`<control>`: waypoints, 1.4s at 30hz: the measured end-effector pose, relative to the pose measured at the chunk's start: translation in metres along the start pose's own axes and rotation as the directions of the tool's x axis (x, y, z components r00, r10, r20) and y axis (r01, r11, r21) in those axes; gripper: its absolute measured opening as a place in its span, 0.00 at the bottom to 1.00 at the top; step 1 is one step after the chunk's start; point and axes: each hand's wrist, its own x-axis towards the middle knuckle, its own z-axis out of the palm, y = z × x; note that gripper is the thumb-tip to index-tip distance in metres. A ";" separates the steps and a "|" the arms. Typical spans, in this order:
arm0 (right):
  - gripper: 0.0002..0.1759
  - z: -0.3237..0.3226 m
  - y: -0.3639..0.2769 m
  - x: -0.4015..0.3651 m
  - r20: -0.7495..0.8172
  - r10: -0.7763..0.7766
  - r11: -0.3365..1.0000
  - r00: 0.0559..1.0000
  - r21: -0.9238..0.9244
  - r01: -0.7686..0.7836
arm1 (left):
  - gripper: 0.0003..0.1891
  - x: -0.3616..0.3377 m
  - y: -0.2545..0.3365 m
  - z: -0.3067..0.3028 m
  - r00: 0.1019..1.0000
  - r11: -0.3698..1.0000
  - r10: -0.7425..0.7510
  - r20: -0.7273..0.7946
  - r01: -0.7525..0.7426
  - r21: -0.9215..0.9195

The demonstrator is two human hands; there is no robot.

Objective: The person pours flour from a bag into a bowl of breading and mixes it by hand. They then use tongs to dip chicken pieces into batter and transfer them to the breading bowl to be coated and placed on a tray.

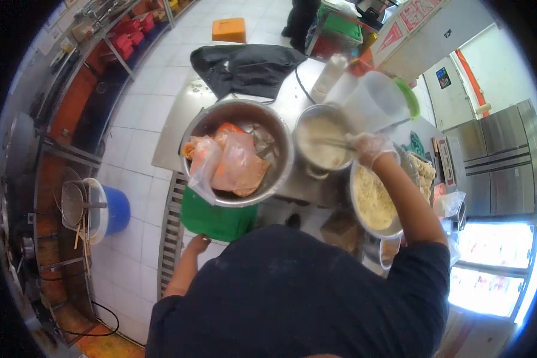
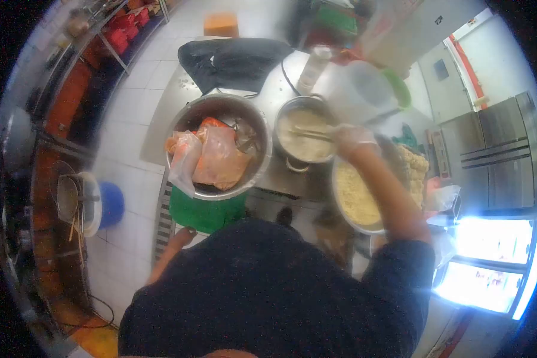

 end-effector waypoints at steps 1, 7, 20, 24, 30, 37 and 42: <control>0.18 -0.015 -0.001 -0.011 0.095 -0.005 1.000 0.995 0.018 0.003 | 0.21 0.000 0.003 0.000 0.999 0.999 0.028 -0.018 -0.028 -0.034; 0.15 -0.016 0.033 -0.012 -0.146 0.026 0.989 0.989 -0.138 -0.046 | 0.19 0.003 -0.013 0.014 0.990 0.999 -0.037 0.139 0.034 0.024; 0.19 -0.009 0.017 0.002 0.249 0.062 0.989 0.967 0.114 -0.093 | 0.20 0.039 -0.043 0.045 0.990 0.984 0.070 0.122 -0.088 0.152; 0.21 -0.035 0.014 -0.004 0.197 0.025 0.970 0.980 0.233 -0.072 | 0.21 0.040 -0.036 0.043 0.995 0.992 0.072 0.073 -0.079 0.103; 0.18 -0.044 0.007 -0.012 -0.064 0.145 0.988 0.987 0.061 -0.141 | 0.23 0.036 -0.039 0.032 0.983 0.979 0.185 0.004 -0.185 0.081; 0.16 -0.023 -0.026 0.007 0.166 0.098 0.995 0.981 -0.003 -0.099 | 0.22 -0.004 0.009 -0.005 0.986 0.995 -0.090 0.138 0.084 0.052; 0.18 0.011 -0.003 0.028 0.037 0.138 0.980 0.990 0.138 -0.142 | 0.21 -0.017 0.014 0.003 0.998 1.000 0.021 0.064 -0.022 0.015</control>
